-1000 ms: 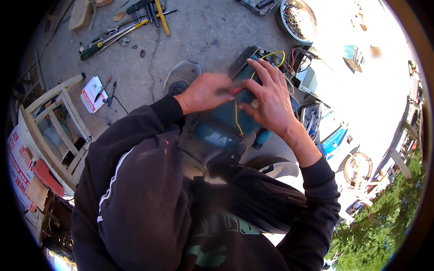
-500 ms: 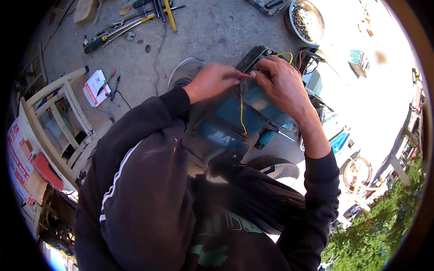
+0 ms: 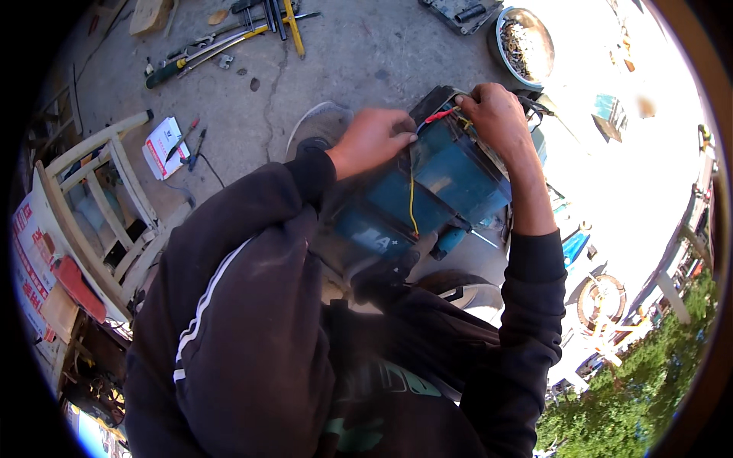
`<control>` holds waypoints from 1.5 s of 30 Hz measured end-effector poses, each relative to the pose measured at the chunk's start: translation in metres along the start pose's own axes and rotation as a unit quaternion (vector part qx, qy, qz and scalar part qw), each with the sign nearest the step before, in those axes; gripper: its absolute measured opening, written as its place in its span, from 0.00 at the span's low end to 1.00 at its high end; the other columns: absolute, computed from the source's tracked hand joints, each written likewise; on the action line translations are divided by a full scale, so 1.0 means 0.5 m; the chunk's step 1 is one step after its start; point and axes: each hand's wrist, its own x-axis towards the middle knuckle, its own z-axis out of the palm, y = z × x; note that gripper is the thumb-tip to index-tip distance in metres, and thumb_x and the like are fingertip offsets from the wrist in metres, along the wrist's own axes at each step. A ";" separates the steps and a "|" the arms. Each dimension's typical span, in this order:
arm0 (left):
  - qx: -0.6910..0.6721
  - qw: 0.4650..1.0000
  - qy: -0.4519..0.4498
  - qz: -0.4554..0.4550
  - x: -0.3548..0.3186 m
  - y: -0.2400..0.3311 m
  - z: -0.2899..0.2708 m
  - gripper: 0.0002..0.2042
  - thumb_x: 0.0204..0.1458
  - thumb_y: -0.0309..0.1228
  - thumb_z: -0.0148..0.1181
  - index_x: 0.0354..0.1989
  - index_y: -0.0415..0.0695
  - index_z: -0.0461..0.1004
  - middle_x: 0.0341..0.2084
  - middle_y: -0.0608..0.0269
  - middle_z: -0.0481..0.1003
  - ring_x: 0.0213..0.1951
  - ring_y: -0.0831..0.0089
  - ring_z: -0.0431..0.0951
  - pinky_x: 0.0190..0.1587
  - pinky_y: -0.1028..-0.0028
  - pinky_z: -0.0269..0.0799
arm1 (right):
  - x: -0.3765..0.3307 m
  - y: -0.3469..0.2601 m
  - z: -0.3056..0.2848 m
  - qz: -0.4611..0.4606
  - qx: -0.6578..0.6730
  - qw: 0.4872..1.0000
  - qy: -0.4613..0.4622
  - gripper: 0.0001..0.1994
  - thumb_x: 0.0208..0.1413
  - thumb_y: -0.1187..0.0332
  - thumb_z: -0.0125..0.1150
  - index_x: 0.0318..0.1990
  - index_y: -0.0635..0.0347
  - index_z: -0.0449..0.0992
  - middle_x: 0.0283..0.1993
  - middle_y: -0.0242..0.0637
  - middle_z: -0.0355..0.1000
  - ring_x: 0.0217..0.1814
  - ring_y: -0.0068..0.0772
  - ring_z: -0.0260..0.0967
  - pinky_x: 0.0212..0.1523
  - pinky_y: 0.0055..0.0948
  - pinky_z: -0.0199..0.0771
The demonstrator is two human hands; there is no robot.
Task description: The person assembles a battery pack by securing blue battery modules together using a power drill and screws. They connect yellow wires between the modules and place the assembled unit into a black plastic casing.
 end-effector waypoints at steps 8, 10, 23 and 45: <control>0.036 0.997 0.026 0.065 0.029 -0.013 0.010 0.12 0.51 0.27 0.67 0.44 0.40 0.79 0.37 0.50 0.80 0.42 0.51 0.82 0.44 0.63 0.77 | -0.006 -0.017 0.003 -0.028 -0.019 0.999 0.013 0.17 0.59 0.56 0.64 0.37 0.65 0.83 0.39 0.55 0.80 0.45 0.58 0.79 0.46 0.51 0.78; 0.077 0.995 0.021 0.066 0.036 -0.009 0.012 0.12 0.51 0.26 0.67 0.44 0.41 0.80 0.38 0.50 0.80 0.43 0.52 0.82 0.44 0.63 0.76 | -0.005 -0.046 -0.033 -0.025 0.002 0.996 -0.086 0.17 0.56 0.56 0.66 0.38 0.64 0.84 0.40 0.55 0.80 0.45 0.57 0.79 0.45 0.51 0.78; 0.008 1.000 0.021 0.004 0.050 0.010 0.027 0.14 0.50 0.25 0.65 0.46 0.41 0.76 0.39 0.49 0.79 0.44 0.52 0.81 0.46 0.62 0.76 | 0.015 0.000 0.027 -0.011 0.014 1.000 0.023 0.12 0.49 0.60 0.70 0.38 0.57 0.87 0.38 0.50 0.82 0.45 0.54 0.80 0.46 0.46 0.80; -0.127 0.990 -0.048 -0.036 0.096 -0.055 0.024 0.17 0.53 0.30 0.67 0.51 0.39 0.78 0.46 0.54 0.81 0.49 0.67 0.81 0.54 0.68 0.76 | 0.070 -0.053 0.008 0.047 -0.134 0.985 -0.103 0.22 0.46 0.59 0.73 0.46 0.63 0.84 0.51 0.51 0.80 0.56 0.53 0.78 0.54 0.43 0.79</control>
